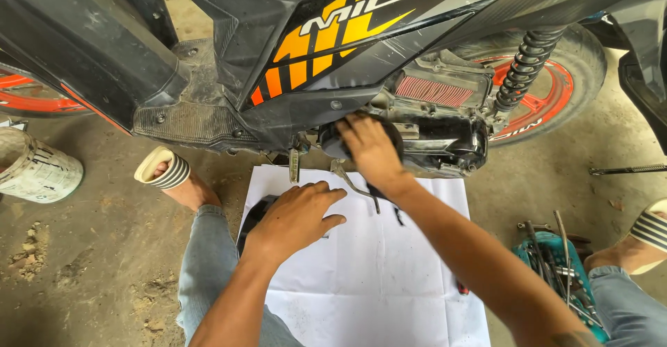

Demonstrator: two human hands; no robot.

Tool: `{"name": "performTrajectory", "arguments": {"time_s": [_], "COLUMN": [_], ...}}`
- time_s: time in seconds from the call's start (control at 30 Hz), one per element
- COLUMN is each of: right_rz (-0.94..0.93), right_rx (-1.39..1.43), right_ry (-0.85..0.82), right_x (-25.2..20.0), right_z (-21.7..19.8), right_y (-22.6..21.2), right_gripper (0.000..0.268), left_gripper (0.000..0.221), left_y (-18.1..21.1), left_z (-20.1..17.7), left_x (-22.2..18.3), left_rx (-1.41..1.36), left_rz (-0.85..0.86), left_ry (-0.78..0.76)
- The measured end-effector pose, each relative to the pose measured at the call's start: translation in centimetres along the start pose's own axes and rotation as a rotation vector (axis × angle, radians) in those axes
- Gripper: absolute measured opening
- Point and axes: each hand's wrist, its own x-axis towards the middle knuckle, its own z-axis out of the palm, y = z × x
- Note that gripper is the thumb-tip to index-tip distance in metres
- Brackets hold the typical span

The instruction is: The person cleans the air filter housing and engine components of a motorcycle using a cloth.

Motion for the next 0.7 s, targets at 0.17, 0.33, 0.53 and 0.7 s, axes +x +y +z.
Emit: {"name": "performTrajectory", "arguments": {"time_s": [0.17, 0.33, 0.53, 0.7], "right_rz": [-0.109, -0.415, -0.37, -0.317], "right_rx": [-0.122, -0.127, 0.12, -0.331], "right_ry": [0.057, 0.053, 0.16, 0.02], "right_x": [1.1, -4.0, -3.8, -0.4], "right_z": [-0.1, -3.5, -3.4, 3.4], "right_y": [-1.7, 2.1, 1.5, -1.0], "right_gripper": [0.02, 0.012, 0.035, 0.045], "left_gripper": [0.04, 0.042, 0.045, 0.046], "left_y": [-0.9, -1.8, -1.8, -1.4], "left_z": [0.6, 0.9, 0.1, 0.3], "left_x": [0.3, -2.2, -2.8, -1.8], "left_rx": [0.03, 0.066, 0.069, 0.021], "left_rz": [-0.009, -0.029, -0.069, -0.053], "left_ry": [-0.012, -0.005, 0.0, 0.014]}}
